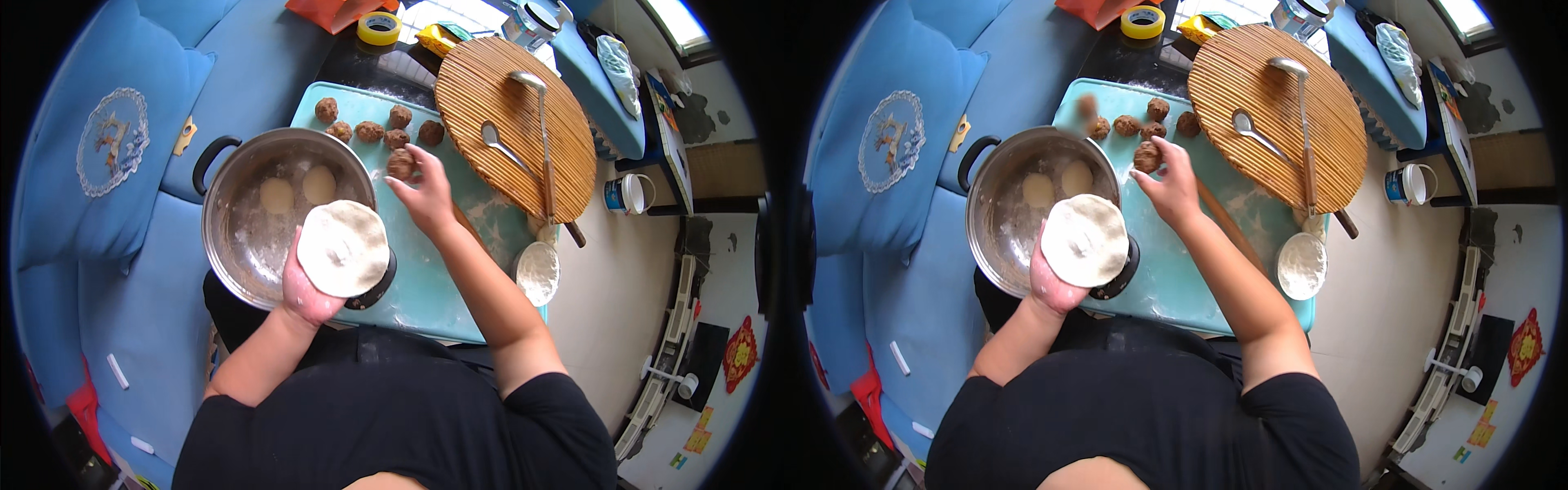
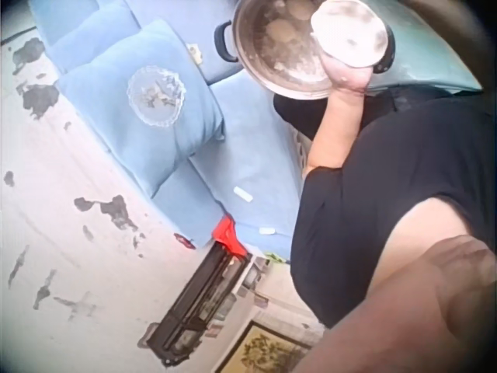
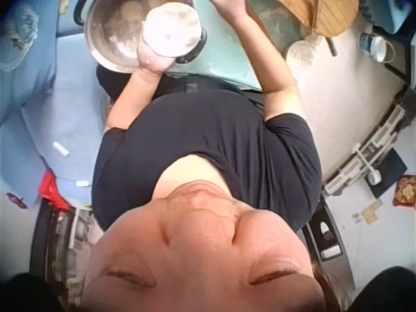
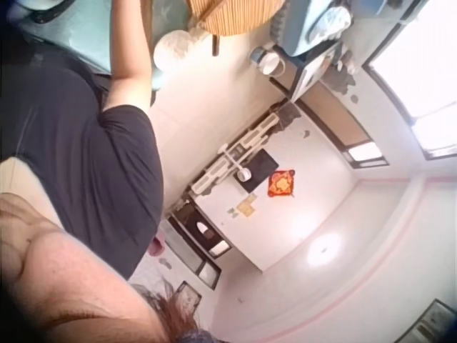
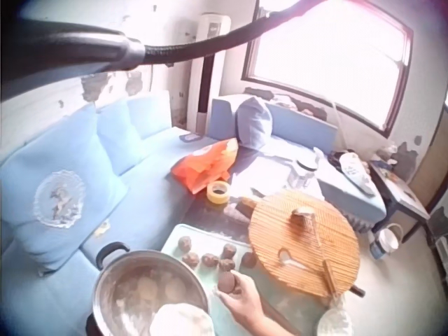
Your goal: The person flattens dough balls into circular wrappers using a rolling pin, places a meat filling in the center, and folds the dough to seal the dumplings. The finished dumplings are placed into a pot of boiling water. The process is repeated for multiple dumplings.
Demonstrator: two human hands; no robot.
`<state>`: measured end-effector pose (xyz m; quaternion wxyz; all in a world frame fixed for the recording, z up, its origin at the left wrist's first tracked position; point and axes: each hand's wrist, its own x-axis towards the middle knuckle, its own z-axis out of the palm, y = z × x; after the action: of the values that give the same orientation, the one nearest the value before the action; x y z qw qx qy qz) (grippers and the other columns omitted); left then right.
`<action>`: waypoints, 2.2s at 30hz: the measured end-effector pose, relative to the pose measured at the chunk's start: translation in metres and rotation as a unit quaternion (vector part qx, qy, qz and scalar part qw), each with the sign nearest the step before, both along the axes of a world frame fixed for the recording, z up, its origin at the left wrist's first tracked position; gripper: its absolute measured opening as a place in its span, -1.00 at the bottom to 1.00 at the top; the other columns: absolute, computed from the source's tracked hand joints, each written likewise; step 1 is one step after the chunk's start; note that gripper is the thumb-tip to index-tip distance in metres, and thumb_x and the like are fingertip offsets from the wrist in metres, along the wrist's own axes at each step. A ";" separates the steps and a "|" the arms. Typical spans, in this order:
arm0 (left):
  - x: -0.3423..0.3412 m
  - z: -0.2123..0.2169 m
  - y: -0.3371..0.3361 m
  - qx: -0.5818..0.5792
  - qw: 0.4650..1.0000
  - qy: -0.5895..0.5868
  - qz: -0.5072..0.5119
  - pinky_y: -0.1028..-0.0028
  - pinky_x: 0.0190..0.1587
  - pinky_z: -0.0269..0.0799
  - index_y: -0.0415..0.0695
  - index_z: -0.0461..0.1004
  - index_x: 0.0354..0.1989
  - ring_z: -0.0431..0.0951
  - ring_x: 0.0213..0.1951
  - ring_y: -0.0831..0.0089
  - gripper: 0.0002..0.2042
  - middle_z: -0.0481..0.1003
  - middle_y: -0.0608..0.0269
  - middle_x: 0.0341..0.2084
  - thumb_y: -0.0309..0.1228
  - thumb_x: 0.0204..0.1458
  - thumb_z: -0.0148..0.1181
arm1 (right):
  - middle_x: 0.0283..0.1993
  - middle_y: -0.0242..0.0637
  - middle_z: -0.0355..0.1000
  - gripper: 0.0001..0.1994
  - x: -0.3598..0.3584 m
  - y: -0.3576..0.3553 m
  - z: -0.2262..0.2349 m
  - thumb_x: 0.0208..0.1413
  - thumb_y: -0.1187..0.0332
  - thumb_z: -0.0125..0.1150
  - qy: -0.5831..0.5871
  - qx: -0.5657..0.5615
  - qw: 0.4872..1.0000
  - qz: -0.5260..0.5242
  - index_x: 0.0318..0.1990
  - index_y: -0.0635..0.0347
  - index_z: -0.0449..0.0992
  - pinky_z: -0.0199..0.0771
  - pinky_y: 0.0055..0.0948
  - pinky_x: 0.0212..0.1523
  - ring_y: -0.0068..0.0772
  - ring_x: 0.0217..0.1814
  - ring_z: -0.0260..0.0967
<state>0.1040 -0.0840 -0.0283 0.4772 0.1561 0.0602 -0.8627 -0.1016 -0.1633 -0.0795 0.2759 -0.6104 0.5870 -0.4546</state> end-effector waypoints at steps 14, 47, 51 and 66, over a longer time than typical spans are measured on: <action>-0.036 0.038 0.047 -0.092 0.992 -0.002 -0.081 0.20 0.23 0.11 -0.10 0.16 0.19 0.26 0.16 0.24 -0.25 0.28 0.15 0.11 0.27 0.00 -0.14 | 0.02 -0.14 0.33 -0.39 0.011 0.139 0.124 -0.24 0.34 0.36 0.210 -0.105 0.957 0.171 0.08 0.15 0.32 0.22 -0.20 0.12 -0.05 0.11 0.22; -0.043 0.041 0.086 -0.144 0.976 -0.090 -0.138 0.31 -0.04 0.43 -0.15 0.28 0.04 0.48 -0.11 0.29 -0.63 0.43 0.13 -0.13 -0.39 0.04 0.11 | 0.20 -0.11 0.22 -0.54 -0.008 0.179 0.154 0.29 0.10 -0.24 -0.219 -0.013 0.972 0.088 0.16 0.27 0.24 0.02 -0.32 0.26 -0.28 0.27 0.11; -0.041 0.039 0.086 -0.150 0.974 -0.060 -0.159 0.31 -0.06 0.45 -0.12 0.29 0.01 0.47 -0.10 0.31 -0.66 0.42 0.16 -0.12 -0.44 0.04 0.11 | -0.29 -0.38 0.41 -0.68 -0.020 0.184 0.127 0.22 0.20 -0.02 -0.192 0.188 0.963 0.022 -0.06 0.27 0.40 0.32 -0.57 -0.31 -0.58 -0.32 0.32; -0.063 0.025 0.097 -0.091 0.983 -0.085 -0.131 0.34 0.05 0.36 -0.15 0.33 0.00 0.44 -0.03 0.31 -0.68 0.45 0.20 -0.09 -0.38 0.06 0.11 | 0.01 -0.29 0.35 -0.48 0.035 0.213 0.078 0.17 -0.09 -0.11 -0.654 0.142 0.741 0.062 0.07 0.14 0.28 0.30 -0.37 0.09 -0.37 0.07 0.30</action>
<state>0.0411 0.0127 -0.0036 0.3752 0.1916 -0.0807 -0.9033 -0.0669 0.0496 -0.0015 0.7030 -0.1526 0.2810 -0.6352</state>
